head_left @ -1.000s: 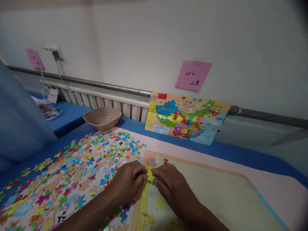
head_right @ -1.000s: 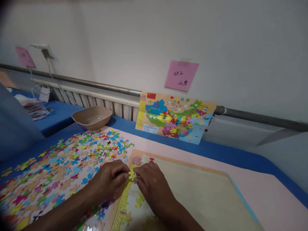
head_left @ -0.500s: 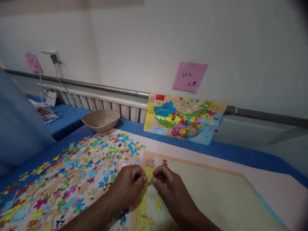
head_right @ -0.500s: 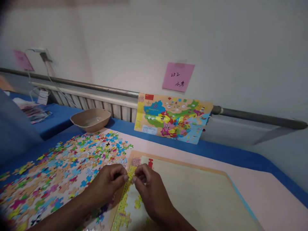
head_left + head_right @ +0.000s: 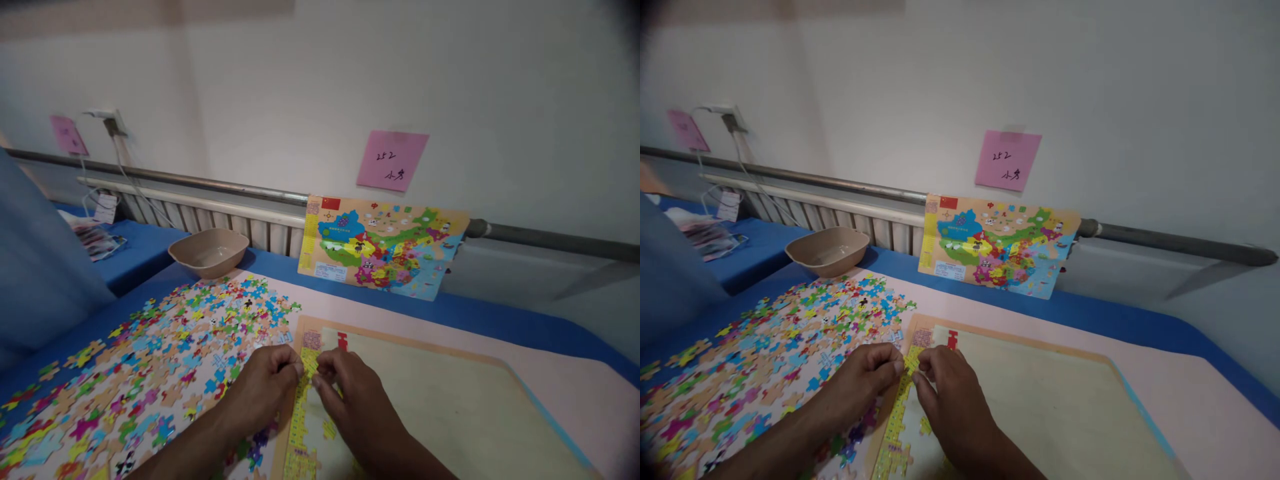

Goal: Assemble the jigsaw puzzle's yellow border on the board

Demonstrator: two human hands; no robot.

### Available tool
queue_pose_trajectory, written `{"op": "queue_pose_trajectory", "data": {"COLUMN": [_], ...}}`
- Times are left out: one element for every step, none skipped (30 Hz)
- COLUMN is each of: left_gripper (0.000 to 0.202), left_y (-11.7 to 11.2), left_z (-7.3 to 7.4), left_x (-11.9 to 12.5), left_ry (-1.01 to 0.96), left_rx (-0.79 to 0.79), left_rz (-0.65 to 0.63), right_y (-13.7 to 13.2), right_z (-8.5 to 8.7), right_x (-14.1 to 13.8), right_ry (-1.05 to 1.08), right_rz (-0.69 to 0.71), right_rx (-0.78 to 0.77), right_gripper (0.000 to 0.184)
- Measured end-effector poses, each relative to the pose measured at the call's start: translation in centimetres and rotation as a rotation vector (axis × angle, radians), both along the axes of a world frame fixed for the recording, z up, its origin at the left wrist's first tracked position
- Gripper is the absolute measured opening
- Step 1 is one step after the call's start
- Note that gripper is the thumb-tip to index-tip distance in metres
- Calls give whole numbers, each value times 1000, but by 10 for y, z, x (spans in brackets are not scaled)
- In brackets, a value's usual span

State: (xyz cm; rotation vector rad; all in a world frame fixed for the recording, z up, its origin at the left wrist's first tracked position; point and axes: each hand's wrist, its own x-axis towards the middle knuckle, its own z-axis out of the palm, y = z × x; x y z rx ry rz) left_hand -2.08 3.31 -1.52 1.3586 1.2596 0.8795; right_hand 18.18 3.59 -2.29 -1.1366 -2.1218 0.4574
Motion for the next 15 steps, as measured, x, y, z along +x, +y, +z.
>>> {"op": "queue_pose_trajectory", "data": {"left_gripper": [29, 28, 28, 27, 26, 26, 27, 28, 29, 31, 32, 33, 33, 33, 33], "left_y": [0, 0, 0, 0, 0, 0, 0, -1, -1, -1, -1, 0, 0, 0, 0], "left_z": [0, -1, -1, -1, 0, 0, 1, 2, 3, 4, 4, 4, 4, 4, 4], "left_x": [0, -1, -1, -1, -1, -1, 0, -1, -1, -1, -1, -2, -2, -2, -2], "left_ry": [-3, -5, -9, -14, -19, -24, -27, -29, -29, -28, -27, -25, -23, -21, -18], "left_rx": [1, 1, 1, -1, -2, -4, -5, -7, -9, -9, -8, -6, -3, 2, 8], "left_rz": [-3, -8, -12, -15, -18, -21, -24, -29, -31, -32, -32, -27, -19, -10, -3], "right_y": [0, 0, -1, -1, -1, 0, 0, 0, 1, 2, 2, 3, 3, 3, 3], "right_z": [1, 2, 4, 5, 6, 6, 6, 6, 5, 5, 4, 4, 3, 3, 3], "right_x": [-1, -1, -2, -3, -4, -5, -5, -6, -6, -6, -6, -5, -5, -5, -5], "right_ry": [36, 77, 123, 171, 220, 270, 320, 369, 415, 453, 479, 492, 495, 494, 493], "right_rz": [3, 7, 12, 14, 11, 5, -4, -15, -23, -27, -28, -25, -22, -19, -17], "right_rx": [-42, -94, -151, -209, -266, -317, -363, -403, -438, -467, -485, -494, -494, -493, -492], "right_gripper": [6, 7, 8, 10, 12, 13, 14, 15, 16, 17, 17, 18, 18, 18, 18]}}
